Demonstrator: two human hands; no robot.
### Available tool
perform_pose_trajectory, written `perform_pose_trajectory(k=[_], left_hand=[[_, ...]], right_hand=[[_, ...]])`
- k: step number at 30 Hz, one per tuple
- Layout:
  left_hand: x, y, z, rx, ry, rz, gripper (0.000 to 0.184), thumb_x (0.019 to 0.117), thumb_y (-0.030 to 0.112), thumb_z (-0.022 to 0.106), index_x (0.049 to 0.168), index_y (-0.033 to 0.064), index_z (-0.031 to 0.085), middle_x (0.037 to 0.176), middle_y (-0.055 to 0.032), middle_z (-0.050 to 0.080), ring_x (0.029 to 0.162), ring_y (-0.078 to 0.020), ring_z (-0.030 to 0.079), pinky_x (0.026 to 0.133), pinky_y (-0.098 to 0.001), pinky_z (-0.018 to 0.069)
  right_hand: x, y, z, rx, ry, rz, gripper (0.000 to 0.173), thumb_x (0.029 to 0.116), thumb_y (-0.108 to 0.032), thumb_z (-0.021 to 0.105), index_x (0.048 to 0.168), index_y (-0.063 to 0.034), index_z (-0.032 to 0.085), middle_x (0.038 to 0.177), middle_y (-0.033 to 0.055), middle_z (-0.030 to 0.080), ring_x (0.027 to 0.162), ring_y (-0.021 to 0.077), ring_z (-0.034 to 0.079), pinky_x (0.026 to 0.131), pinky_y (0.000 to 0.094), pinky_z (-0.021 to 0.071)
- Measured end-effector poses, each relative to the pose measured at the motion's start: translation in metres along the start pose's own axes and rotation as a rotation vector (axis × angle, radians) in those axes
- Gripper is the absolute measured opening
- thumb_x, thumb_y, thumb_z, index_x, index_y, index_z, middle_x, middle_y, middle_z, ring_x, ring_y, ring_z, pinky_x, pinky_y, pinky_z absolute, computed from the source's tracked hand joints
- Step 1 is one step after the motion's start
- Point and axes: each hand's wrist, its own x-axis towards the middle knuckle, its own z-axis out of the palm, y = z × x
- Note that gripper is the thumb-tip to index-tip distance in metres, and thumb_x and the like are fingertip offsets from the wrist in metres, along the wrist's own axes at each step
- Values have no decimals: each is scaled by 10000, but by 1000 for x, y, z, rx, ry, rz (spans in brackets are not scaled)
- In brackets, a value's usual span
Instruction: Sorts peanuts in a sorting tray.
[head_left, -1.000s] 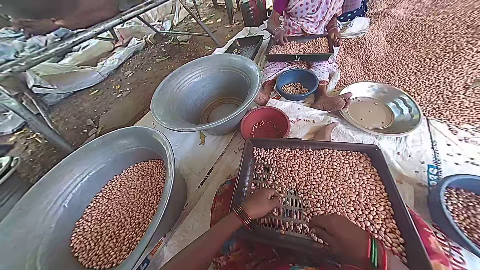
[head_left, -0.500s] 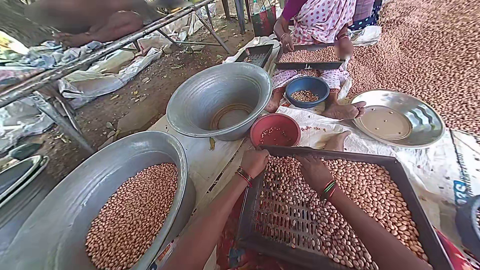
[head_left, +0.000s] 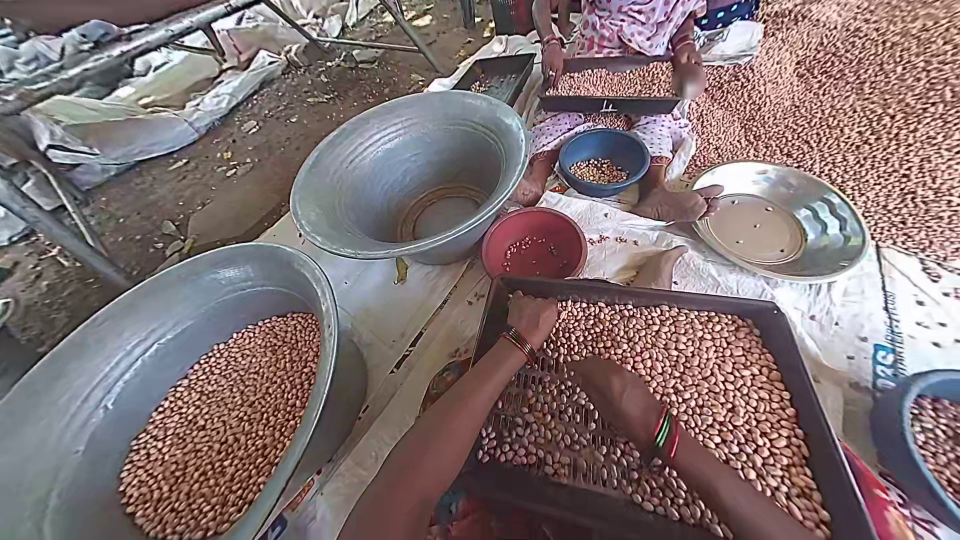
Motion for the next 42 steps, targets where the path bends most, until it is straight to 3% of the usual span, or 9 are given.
perform_pose_trajectory(k=[8,18,21,23,26,28,32,37,42], left_hand=[[-6,12,4,-73,-30,-77,358,1098,97,341,1351,-40,554,1208,-250,678,1212,-390,626,1072,-549,403],[-13,2,15,-203,-22,-127,355,1106,135,342,1372,-9,528,1228,-249,670,1212,-414,628,1005,-567,468],[-22,-23,11,-664,44,-144,348,1118,198,400,1353,-13,547,1217,-232,654,1132,-340,647,987,-502,494],[-31,-37,20,-1200,215,-115,228,1094,132,470,1202,-34,583,870,-109,552,705,-157,541,691,-294,490],[-49,-44,14,-1980,337,-204,175,1098,97,421,946,95,509,555,60,395,444,-51,429,498,-206,464],[-61,-50,15,-2168,338,-230,263,1117,184,324,925,132,496,573,42,501,437,-52,494,447,-190,462],[-76,-45,30,-1899,173,-161,311,1129,183,284,963,85,528,711,27,593,510,-20,509,459,-147,412],[-77,-28,47,-1305,22,47,240,1094,170,472,1040,-15,615,722,48,443,562,-2,375,541,-169,329],[-70,-28,53,-1408,234,-22,228,1092,136,471,1039,-19,630,673,38,459,515,4,397,493,-144,341]], right_hand=[[-21,12,-4,95,123,-39,311,1029,-15,483,1239,76,693,1197,263,718,1106,425,708,989,535,532],[8,-32,42,-355,-420,67,286,1046,-14,437,1252,80,612,1190,299,670,1101,484,666,897,615,505],[16,-38,41,-390,-477,99,304,1051,4,423,1304,77,575,1248,301,646,1157,479,641,954,615,477],[20,-38,42,-376,-501,91,300,1051,-2,423,1290,89,580,1214,314,656,1134,494,648,929,628,483],[38,-48,20,-323,-578,180,331,1091,-111,371,1311,72,538,1219,315,642,1143,502,635,902,645,484],[42,-49,-6,-214,-259,146,350,1096,-163,388,1279,73,570,1146,299,673,1071,475,673,890,619,501],[64,-31,-42,24,588,-157,520,1018,-146,618,1448,106,471,1280,287,646,1095,424,682,927,548,548],[59,-15,-51,-19,279,-42,287,1048,-84,552,1259,73,666,1186,268,699,1091,424,686,959,587,510],[86,21,-23,-194,210,223,307,1073,-119,507,1313,-4,660,1259,283,667,1187,516,614,956,692,450]])
